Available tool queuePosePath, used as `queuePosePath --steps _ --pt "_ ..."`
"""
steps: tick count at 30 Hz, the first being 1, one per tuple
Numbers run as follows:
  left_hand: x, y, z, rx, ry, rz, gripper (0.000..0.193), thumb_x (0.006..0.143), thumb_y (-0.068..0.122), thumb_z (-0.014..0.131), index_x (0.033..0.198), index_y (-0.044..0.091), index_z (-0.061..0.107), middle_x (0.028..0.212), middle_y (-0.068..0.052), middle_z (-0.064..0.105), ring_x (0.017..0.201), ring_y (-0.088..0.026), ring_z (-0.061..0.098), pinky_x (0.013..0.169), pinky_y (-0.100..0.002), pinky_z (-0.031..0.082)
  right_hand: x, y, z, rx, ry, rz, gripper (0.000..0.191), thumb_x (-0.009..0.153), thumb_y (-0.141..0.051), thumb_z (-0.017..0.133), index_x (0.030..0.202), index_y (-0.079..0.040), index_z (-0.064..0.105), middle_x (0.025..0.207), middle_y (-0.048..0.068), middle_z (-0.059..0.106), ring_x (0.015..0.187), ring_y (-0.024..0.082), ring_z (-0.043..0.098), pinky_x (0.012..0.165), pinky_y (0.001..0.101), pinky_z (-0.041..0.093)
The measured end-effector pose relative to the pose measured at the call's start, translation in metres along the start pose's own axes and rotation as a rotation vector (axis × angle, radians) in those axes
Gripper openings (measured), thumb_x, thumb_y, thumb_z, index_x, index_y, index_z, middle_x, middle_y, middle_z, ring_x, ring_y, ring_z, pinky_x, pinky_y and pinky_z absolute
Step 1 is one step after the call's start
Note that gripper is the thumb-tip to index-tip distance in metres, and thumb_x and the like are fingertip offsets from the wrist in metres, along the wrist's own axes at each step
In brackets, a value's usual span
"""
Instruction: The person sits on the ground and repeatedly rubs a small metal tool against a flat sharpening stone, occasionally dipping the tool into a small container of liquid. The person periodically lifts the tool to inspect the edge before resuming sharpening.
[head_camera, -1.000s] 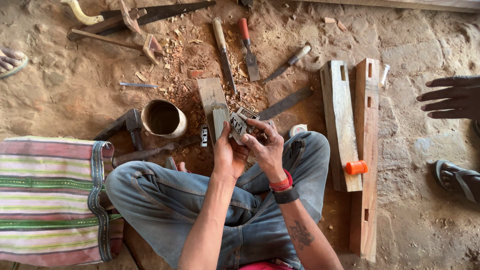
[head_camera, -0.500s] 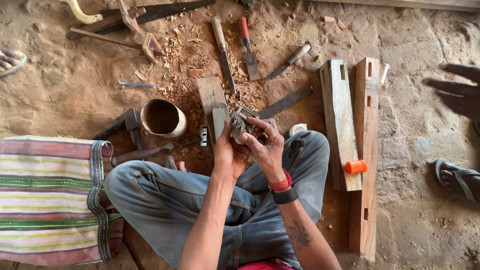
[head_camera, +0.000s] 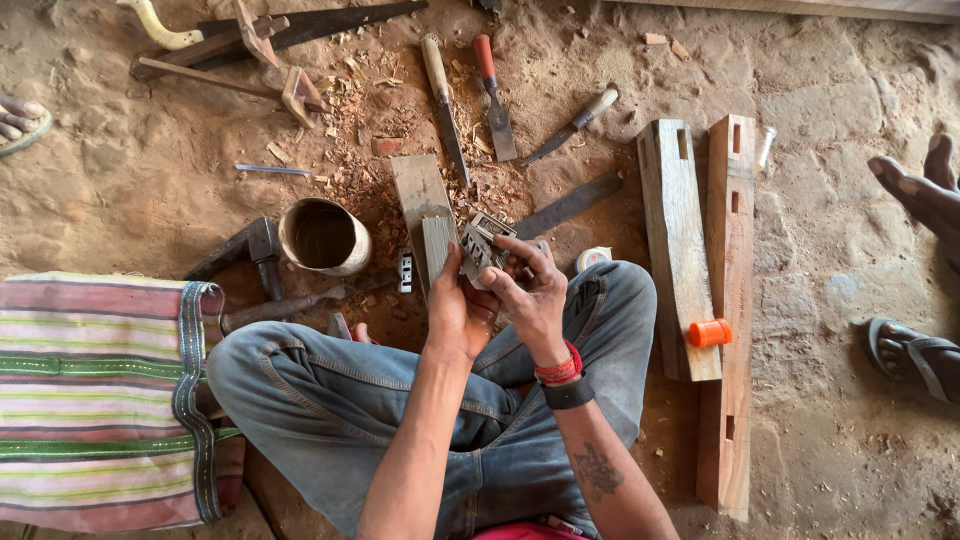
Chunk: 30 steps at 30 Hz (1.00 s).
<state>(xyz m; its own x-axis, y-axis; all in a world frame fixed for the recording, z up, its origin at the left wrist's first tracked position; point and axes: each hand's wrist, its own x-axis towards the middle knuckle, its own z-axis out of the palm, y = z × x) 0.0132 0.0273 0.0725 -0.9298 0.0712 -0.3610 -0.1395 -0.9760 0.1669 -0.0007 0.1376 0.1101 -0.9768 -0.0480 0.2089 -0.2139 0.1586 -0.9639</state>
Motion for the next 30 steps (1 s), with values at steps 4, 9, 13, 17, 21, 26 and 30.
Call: queuePosePath --steps 4,9,13,17,21,26,30 --pt "0.001 -0.001 -0.002 0.004 0.038 -0.016 0.041 0.109 0.041 0.045 0.116 0.006 0.065 0.099 -0.005 0.075 0.085 -0.016 0.073 0.078 -0.031 0.060 -0.001 0.001 0.000 0.013 0.003 0.012 0.043 0.084 -0.016 0.087 0.122 -0.001 0.074 0.096 0.000 0.057 0.088 0.008 0.053 0.078 0.0221 0.046" --pt "0.002 -0.002 -0.006 -0.037 -0.035 -0.007 0.040 0.112 0.039 0.045 0.117 0.004 0.065 0.097 -0.007 0.074 0.082 -0.018 0.073 0.075 -0.031 0.060 -0.002 -0.002 0.001 -0.020 0.004 -0.028 0.044 0.082 -0.015 0.087 0.122 -0.002 0.073 0.099 0.000 0.059 0.089 0.008 0.055 0.080 0.0221 0.047" --pt "0.002 -0.001 -0.003 -0.008 0.020 -0.020 0.043 0.111 0.040 0.043 0.116 0.004 0.065 0.095 -0.009 0.074 0.079 -0.020 0.074 0.073 -0.032 0.061 -0.001 -0.006 0.001 -0.023 0.007 -0.016 0.045 0.080 -0.014 0.089 0.121 -0.002 0.074 0.097 0.000 0.058 0.087 0.009 0.055 0.079 0.0225 0.047" --pt "0.000 0.000 0.001 0.005 0.026 -0.019 0.043 0.111 0.040 0.042 0.116 0.004 0.065 0.094 -0.009 0.074 0.079 -0.020 0.074 0.073 -0.032 0.061 -0.001 -0.008 0.000 -0.037 0.005 -0.021 0.046 0.080 -0.016 0.089 0.121 -0.002 0.073 0.098 0.001 0.059 0.088 0.009 0.056 0.079 0.0228 0.047" --pt "-0.002 0.000 0.003 0.023 0.025 -0.019 0.043 0.110 0.041 0.042 0.114 0.005 0.064 0.091 -0.007 0.074 0.078 -0.019 0.074 0.071 -0.032 0.061 -0.002 -0.007 -0.001 -0.060 0.003 -0.021 0.046 0.080 -0.017 0.089 0.121 -0.003 0.073 0.099 0.000 0.060 0.088 0.009 0.056 0.080 0.0228 0.048" --pt "-0.001 -0.003 0.001 0.042 0.048 -0.027 0.044 0.111 0.043 0.043 0.111 0.004 0.065 0.088 -0.007 0.074 0.076 -0.018 0.073 0.068 -0.030 0.060 -0.004 0.001 -0.002 -0.042 0.005 -0.002 0.045 0.082 -0.017 0.087 0.123 -0.003 0.074 0.097 0.001 0.059 0.088 0.009 0.056 0.080 0.0229 0.048" --pt "-0.001 -0.003 0.003 0.050 0.084 -0.025 0.042 0.112 0.042 0.045 0.111 0.005 0.063 0.088 -0.008 0.072 0.075 -0.018 0.072 0.068 -0.031 0.060 -0.007 0.009 -0.005 -0.057 0.001 0.010 0.044 0.084 -0.017 0.086 0.123 -0.003 0.074 0.097 0.000 0.059 0.088 0.008 0.056 0.079 0.0224 0.048"
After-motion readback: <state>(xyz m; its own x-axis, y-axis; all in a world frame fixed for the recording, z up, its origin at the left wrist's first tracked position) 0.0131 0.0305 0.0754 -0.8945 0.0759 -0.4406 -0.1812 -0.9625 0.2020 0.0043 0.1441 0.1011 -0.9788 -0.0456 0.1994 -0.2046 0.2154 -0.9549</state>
